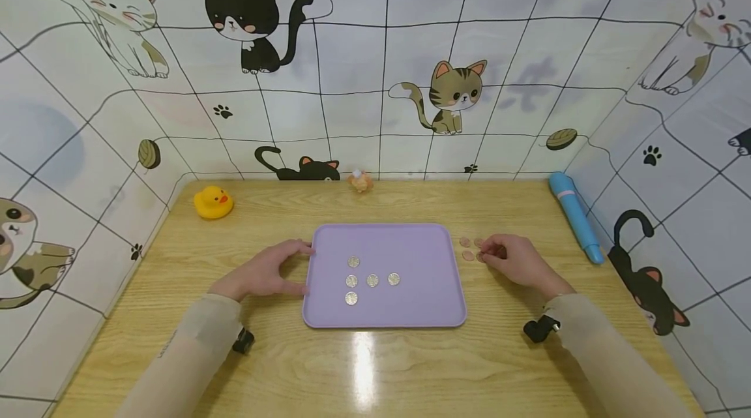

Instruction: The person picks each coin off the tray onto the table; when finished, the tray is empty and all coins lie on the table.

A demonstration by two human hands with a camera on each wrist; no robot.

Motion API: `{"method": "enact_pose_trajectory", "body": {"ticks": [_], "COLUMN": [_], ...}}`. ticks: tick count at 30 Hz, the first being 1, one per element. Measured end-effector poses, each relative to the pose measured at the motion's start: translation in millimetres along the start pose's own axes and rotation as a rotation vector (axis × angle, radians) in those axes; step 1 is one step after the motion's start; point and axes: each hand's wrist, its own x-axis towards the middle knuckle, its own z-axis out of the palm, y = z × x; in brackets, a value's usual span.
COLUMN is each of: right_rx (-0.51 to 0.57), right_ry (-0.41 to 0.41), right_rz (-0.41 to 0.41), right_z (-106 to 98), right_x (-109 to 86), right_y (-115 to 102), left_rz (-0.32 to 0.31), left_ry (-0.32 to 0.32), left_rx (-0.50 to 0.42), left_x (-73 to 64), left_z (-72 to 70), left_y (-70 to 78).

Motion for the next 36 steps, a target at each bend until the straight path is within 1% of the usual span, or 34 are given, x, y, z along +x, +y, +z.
{"method": "enact_pose_trajectory", "body": {"ticks": [8,17,20,24,27,29,31,33,35,36], "right_rx": [-0.009,-0.009,0.025,0.104,0.128,0.127,0.137,0.164,0.204,0.207], "right_ry": [0.010,0.008,0.002,0.001,0.011,0.014,0.007,-0.007,-0.025,-0.027], "right_rz": [-0.008,-0.002,0.013,0.066,0.080,0.076,0.055,0.037,0.007,-0.015], "right_z": [1,-1,-3,-8,-12,-14,-14,-12,-10,-8], "right_x": [-0.1,-1.0,-0.8,0.0,2.0,4.5,7.7,11.3,15.2,17.2], "right_y": [2,1,2,0,-4,-9,-14,-20,-27,-31], "left_rz": [0.004,-0.005,-0.005,-0.002,-0.003,-0.004,-0.003,0.001,0.006,0.007], "left_ry": [0.002,-0.001,0.001,0.002,0.002,0.001,0.001,0.002,0.004,0.005], "left_rx": [-0.015,-0.007,-0.008,-0.006,-0.006,-0.010,-0.014,-0.016,-0.020,-0.017], "left_x": [-0.8,-1.5,-1.3,-1.1,-1.1,-1.1,-1.0,-1.0,-0.8,-0.8], "left_z": [0.4,0.0,0.1,0.5,0.6,0.6,0.6,0.7,0.8,0.9], "left_y": [0.1,2.8,2.4,0.5,-0.7,-0.9,-0.6,0.0,0.7,0.9]}}
